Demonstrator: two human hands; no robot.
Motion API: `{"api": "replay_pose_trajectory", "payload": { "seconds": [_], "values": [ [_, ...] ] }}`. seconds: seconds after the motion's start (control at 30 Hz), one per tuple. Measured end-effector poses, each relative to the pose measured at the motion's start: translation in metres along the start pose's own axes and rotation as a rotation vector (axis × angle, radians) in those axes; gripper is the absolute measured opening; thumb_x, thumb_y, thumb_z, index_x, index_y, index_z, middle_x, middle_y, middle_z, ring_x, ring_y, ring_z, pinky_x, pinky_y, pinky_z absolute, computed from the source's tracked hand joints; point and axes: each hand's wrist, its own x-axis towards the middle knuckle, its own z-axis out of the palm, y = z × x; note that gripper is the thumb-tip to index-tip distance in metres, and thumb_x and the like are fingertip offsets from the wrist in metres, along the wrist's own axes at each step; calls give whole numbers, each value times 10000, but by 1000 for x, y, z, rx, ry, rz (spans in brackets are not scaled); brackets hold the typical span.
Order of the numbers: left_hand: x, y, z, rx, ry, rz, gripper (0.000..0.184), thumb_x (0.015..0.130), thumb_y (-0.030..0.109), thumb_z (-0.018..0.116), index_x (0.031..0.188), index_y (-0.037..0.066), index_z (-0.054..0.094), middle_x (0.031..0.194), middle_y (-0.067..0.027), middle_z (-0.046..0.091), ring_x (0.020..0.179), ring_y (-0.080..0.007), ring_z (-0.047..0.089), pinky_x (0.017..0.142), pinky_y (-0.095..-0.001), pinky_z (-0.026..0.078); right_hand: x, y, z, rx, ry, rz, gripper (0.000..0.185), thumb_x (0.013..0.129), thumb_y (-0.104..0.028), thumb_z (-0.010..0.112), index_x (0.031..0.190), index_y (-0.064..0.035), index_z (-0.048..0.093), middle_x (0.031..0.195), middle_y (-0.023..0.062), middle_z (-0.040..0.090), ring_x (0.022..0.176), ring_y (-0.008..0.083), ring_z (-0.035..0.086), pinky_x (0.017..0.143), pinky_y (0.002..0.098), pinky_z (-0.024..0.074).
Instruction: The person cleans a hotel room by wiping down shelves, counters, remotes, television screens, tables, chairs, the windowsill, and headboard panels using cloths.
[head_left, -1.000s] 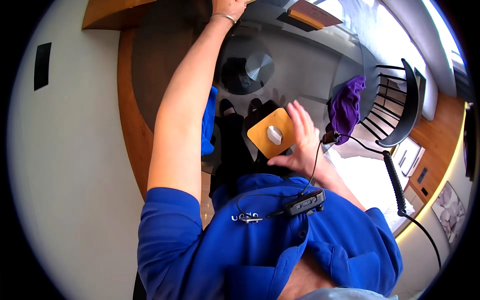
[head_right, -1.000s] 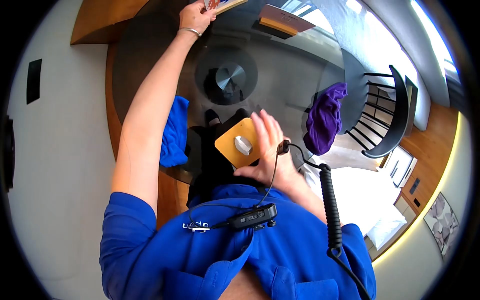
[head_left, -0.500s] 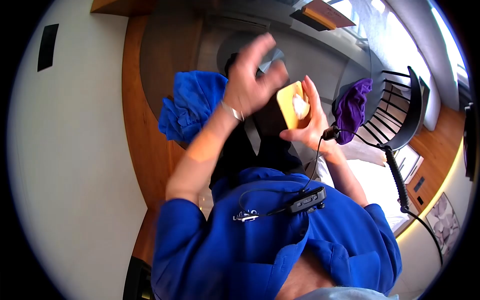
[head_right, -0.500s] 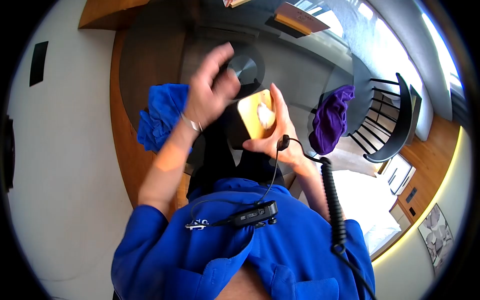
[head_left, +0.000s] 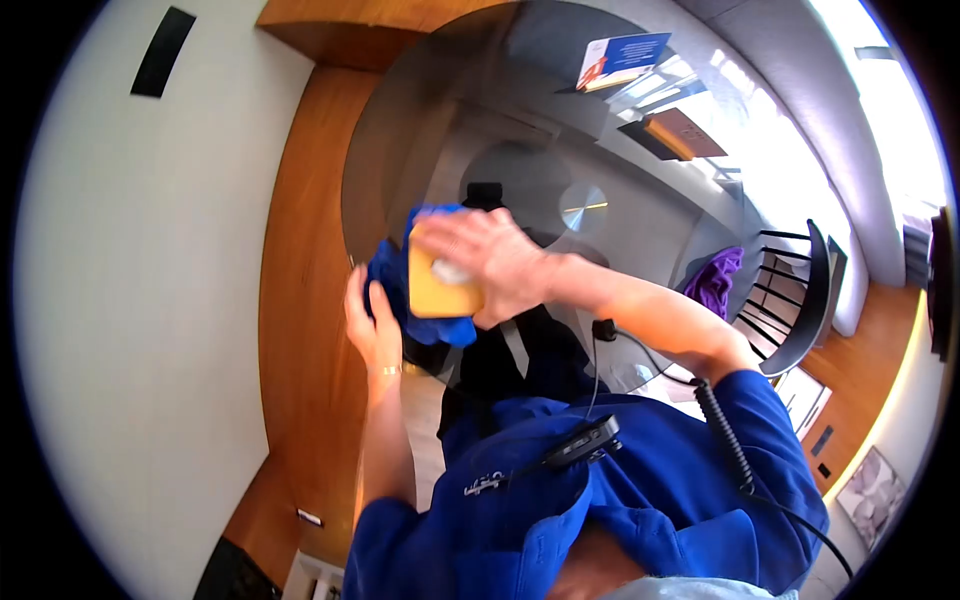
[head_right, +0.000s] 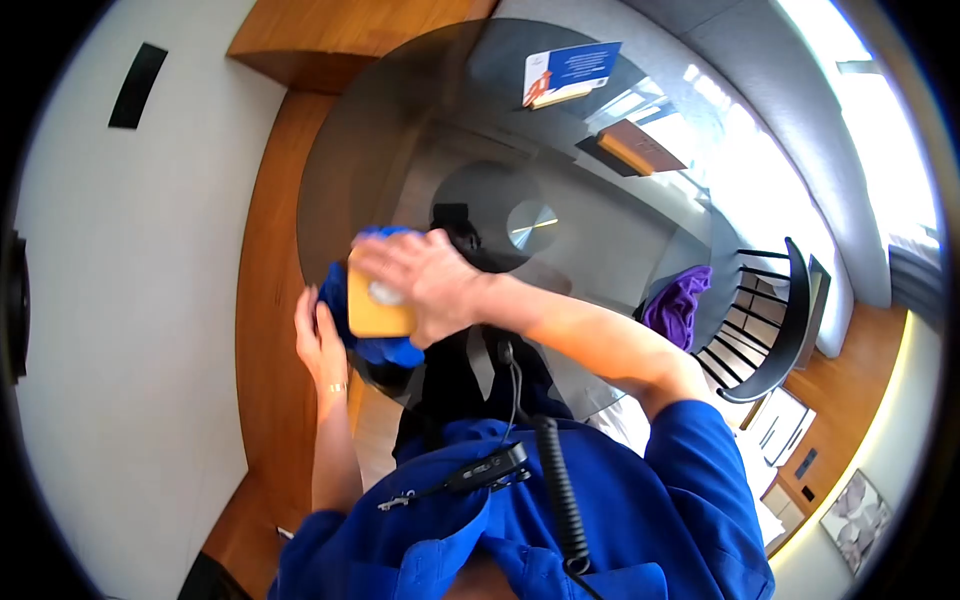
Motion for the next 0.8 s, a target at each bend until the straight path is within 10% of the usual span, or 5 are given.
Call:
{"api": "replay_pose_trajectory", "payload": {
  "seconds": [0.27, 0.43, 0.53, 0.63, 0.8],
  "values": [
    [-15, 38, 31, 549, -284, 289, 911, 601, 433, 814, 1371, 133, 429, 1442, -214, 354, 1297, -495, 303, 1009, -655, 241, 60, 91, -96, -394, 126, 160, 1140, 484, -187, 817, 1470, -213, 245, 1450, 145, 335, 1317, 325, 388, 956, 505, 378],
    [-5, 30, 54, 572, -247, 398, 798, 616, 380, 801, 1315, 139, 501, 1442, -188, 374, 1314, -456, 315, 1030, -644, 210, 30, 140, -142, -542, -81, 384, 1170, 551, -216, 857, 1506, -197, 180, 1509, 144, 281, 1376, 306, 323, 1059, 477, 326],
    [5, 45, 38, 459, -278, 406, 770, 630, 399, 832, 1257, 63, 536, 1367, -219, 449, 1260, -451, 384, 1039, -554, 298, -13, 164, -193, -175, 350, 485, 1120, 567, -296, 859, 1477, -88, 241, 1410, 232, 427, 1282, 367, 437, 1060, 351, 384],
    [30, 78, 36, 324, -159, 525, 698, 693, 286, 819, 1241, -25, 519, 1358, -231, 456, 1260, -438, 396, 1057, -509, 318, -95, 268, -205, -603, 377, 586, 549, 704, -66, 728, 1238, -94, 604, 1198, 170, 631, 1112, 339, 594, 981, 405, 474],
    [103, 152, 96, 329, -305, 815, 824, 626, 198, 840, 1338, 52, 451, 1381, -150, 458, 1316, -391, 354, 1082, -473, 304, -110, 273, -196, -438, 277, 809, 470, 697, -93, 770, 1152, -76, 655, 1117, 162, 664, 1029, 333, 628, 919, 396, 495]
  ]
}}
